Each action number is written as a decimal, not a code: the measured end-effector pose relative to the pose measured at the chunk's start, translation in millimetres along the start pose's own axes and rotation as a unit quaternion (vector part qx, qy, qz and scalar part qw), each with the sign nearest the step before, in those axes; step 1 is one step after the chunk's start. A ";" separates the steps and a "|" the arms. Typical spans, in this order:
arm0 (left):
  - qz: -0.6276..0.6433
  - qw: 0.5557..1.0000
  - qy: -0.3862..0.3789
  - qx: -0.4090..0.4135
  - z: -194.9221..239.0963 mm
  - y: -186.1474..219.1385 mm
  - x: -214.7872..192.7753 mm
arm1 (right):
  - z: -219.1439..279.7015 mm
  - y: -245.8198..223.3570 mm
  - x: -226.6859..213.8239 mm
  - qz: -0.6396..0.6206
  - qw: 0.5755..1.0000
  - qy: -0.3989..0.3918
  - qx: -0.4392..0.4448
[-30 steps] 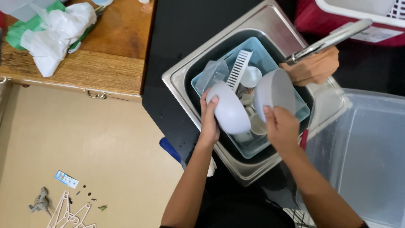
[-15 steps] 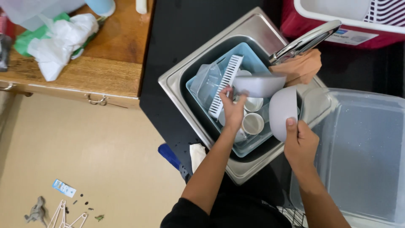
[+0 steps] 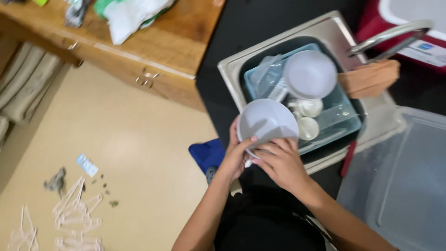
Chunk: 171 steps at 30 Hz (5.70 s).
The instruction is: Drying washed plates and bowls with a cloth and placing them into a dish rack.
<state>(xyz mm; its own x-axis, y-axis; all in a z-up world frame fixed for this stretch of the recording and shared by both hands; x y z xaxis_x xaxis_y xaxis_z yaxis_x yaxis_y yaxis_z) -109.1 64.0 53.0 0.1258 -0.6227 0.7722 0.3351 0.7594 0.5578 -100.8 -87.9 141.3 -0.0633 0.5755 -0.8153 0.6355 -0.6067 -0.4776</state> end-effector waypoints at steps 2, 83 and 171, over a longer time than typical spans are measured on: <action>-0.080 0.988 0.083 0.107 11.7 4.2 -35.4 | -6.8 -19.9 15.4 -0.014 0.995 -0.045 -0.093; -0.084 0.952 0.129 0.264 47.8 67.2 -43.9 | -121.9 -58.0 112.9 -0.380 0.909 -0.149 0.077; -0.083 0.988 0.132 0.010 48.4 93.2 -108.7 | -69.8 -30.0 96.8 -0.754 0.554 -0.099 0.338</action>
<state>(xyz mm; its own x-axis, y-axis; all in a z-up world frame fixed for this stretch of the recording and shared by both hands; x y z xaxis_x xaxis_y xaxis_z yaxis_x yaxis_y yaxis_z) -136.8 211.6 35.8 0.3105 -0.7642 0.5654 0.3532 0.6449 0.6777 -72.2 24.3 99.6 -0.2555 0.6765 0.6907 -0.6846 0.3779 -0.6234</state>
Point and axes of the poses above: each hand's wrist, its own z-axis away from the middle knuckle, its own x-axis out of the palm, y = z × x, the point moved 2 cm from there along -z, towards the middle knuckle, and after that the axes turned 2 degrees about x, right-handed, at the moved point
